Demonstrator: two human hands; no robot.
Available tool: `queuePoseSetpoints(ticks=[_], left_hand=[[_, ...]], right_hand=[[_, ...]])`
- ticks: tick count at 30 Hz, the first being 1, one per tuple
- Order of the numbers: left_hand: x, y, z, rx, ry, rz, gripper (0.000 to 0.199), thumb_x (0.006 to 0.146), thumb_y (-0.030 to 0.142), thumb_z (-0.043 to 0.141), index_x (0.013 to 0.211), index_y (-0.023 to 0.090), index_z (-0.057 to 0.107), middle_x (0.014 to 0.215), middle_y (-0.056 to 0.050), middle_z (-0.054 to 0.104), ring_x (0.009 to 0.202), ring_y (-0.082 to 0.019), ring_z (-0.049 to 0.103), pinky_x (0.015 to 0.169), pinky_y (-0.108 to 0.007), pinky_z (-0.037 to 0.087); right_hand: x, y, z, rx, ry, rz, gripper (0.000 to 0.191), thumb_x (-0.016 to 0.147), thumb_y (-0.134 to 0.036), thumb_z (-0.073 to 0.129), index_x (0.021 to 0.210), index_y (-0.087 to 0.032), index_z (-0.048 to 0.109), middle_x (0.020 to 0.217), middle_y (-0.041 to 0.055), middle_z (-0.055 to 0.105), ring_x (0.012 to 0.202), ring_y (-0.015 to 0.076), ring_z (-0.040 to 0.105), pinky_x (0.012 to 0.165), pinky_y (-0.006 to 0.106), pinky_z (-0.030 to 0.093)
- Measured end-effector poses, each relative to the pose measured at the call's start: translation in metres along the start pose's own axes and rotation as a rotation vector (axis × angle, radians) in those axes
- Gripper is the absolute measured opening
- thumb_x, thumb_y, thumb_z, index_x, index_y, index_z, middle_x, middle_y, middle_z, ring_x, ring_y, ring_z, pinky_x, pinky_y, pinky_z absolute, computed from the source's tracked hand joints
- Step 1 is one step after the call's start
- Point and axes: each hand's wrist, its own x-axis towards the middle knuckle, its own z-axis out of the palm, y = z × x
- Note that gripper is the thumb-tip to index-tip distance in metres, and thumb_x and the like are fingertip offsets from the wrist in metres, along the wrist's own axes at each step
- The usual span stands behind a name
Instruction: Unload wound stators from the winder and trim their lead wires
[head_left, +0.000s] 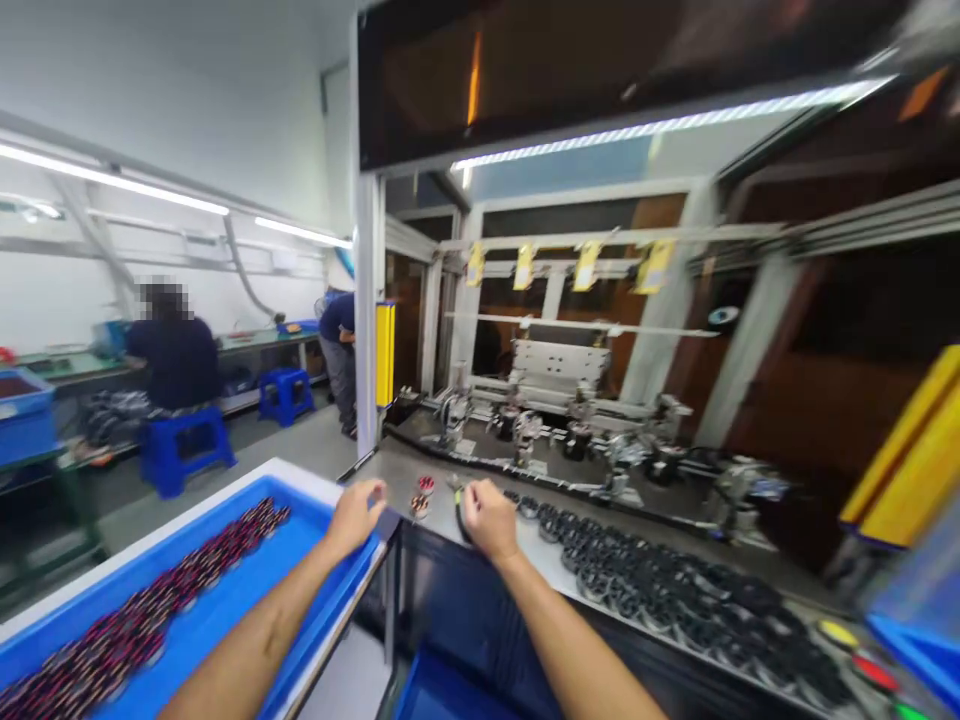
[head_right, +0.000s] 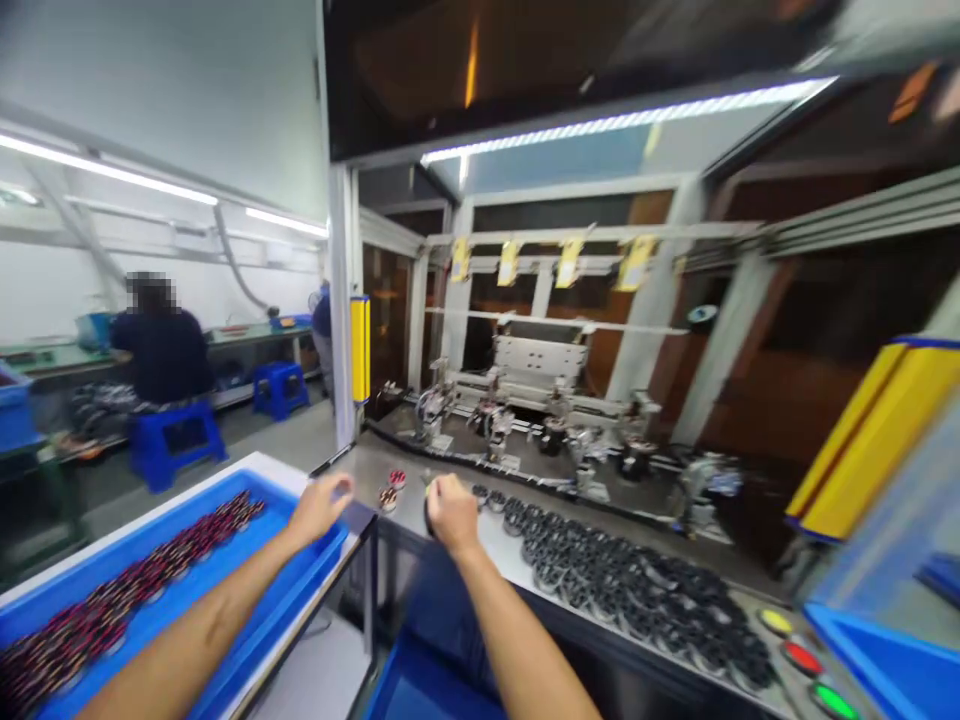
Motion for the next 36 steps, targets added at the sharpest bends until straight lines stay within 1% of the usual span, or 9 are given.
queuePoseSetpoints(ticks=[2, 5, 10, 17, 21, 24, 28, 32, 36], left_hand=[[0.011, 0.022, 0.022, -0.117, -0.073, 0.013, 0.020, 0.082, 0.030, 0.069, 0.093, 0.014, 0.064, 0.088, -0.004, 0.071, 0.086, -0.020, 0.069, 0.084, -0.043, 0.054], [0.019, 0.038, 0.040, -0.255, -0.191, 0.025, 0.033, 0.059, 0.020, 0.081, 0.086, 0.017, 0.062, 0.066, 0.000, 0.071, 0.071, -0.024, 0.073, 0.072, -0.040, 0.057], [0.022, 0.039, 0.046, -0.351, -0.249, -0.015, 0.042, 0.047, 0.018, 0.082, 0.083, 0.018, 0.061, 0.067, -0.004, 0.074, 0.075, -0.029, 0.074, 0.071, -0.041, 0.057], [0.012, 0.042, 0.055, -0.419, -0.085, -0.073, 0.046, 0.054, 0.025, 0.080, 0.095, 0.017, 0.061, 0.082, -0.007, 0.076, 0.083, -0.028, 0.074, 0.086, -0.044, 0.055], [-0.011, 0.053, 0.040, -0.494, 0.072, -0.055, 0.054, 0.066, 0.031, 0.076, 0.114, 0.017, 0.054, 0.104, -0.013, 0.073, 0.103, -0.028, 0.070, 0.098, -0.045, 0.050], [-0.045, 0.062, 0.023, -0.561, 0.163, -0.030, 0.058, 0.075, 0.035, 0.070, 0.125, 0.018, 0.045, 0.119, -0.017, 0.067, 0.109, -0.026, 0.068, 0.097, -0.043, 0.052], [-0.111, 0.076, 0.004, -0.611, 0.236, 0.021, 0.058, 0.075, 0.031, 0.074, 0.124, 0.021, 0.046, 0.120, -0.013, 0.068, 0.111, -0.025, 0.067, 0.095, -0.039, 0.055], [-0.170, 0.096, 0.001, -0.618, 0.320, 0.223, 0.054, 0.070, 0.013, 0.079, 0.118, 0.023, 0.056, 0.110, -0.006, 0.073, 0.103, -0.020, 0.070, 0.090, -0.030, 0.058], [-0.197, 0.122, 0.006, -0.636, 0.273, 0.361, 0.056, 0.070, 0.000, 0.074, 0.118, 0.025, 0.061, 0.109, -0.001, 0.074, 0.101, -0.016, 0.070, 0.090, -0.023, 0.057]], right_hand=[[0.000, 0.001, -0.002, -0.030, 0.009, 0.023, 0.027, 0.096, -0.032, 0.054, 0.075, -0.015, 0.059, 0.070, -0.0026, 0.060, 0.065, 0.0117, 0.057, 0.065, 0.027, 0.048], [0.003, 0.004, 0.001, -0.042, 0.035, 0.072, 0.030, 0.095, -0.032, 0.056, 0.070, -0.015, 0.058, 0.065, -0.0041, 0.058, 0.060, 0.0102, 0.056, 0.061, 0.025, 0.047], [0.004, 0.009, 0.012, 0.048, 0.013, 0.134, 0.029, 0.095, -0.033, 0.058, 0.073, -0.015, 0.059, 0.069, -0.0030, 0.060, 0.064, 0.0110, 0.058, 0.065, 0.027, 0.049], [0.002, 0.015, 0.015, 0.200, -0.004, 0.151, 0.023, 0.095, -0.033, 0.057, 0.083, -0.014, 0.063, 0.081, -0.0002, 0.064, 0.074, 0.0132, 0.062, 0.073, 0.032, 0.053], [0.004, 0.012, 0.005, 0.280, 0.049, 0.187, 0.023, 0.096, -0.034, 0.056, 0.087, -0.014, 0.063, 0.086, 0.0014, 0.065, 0.078, 0.0139, 0.063, 0.076, 0.033, 0.054], [0.008, 0.003, -0.006, 0.386, 0.059, 0.200, 0.025, 0.096, -0.036, 0.056, 0.085, -0.015, 0.062, 0.084, 0.0009, 0.064, 0.076, 0.0137, 0.062, 0.074, 0.033, 0.053], [-0.013, -0.026, -0.036, 0.596, -0.012, 0.184, 0.032, 0.094, -0.038, 0.053, 0.074, -0.015, 0.061, 0.069, 0.0013, 0.060, 0.066, 0.0133, 0.058, 0.066, 0.029, 0.049], [-0.074, -0.070, -0.097, 0.826, -0.220, 0.179, 0.036, 0.092, -0.046, 0.050, 0.073, -0.017, 0.061, 0.058, -0.0008, 0.058, 0.051, 0.0112, 0.053, 0.051, 0.024, 0.044], [-0.118, -0.102, -0.152, 1.190, -0.467, 0.434, 0.040, 0.083, -0.053, 0.062, 0.065, -0.017, 0.056, 0.054, -0.0042, 0.051, 0.046, 0.0078, 0.044, 0.047, 0.022, 0.036]])
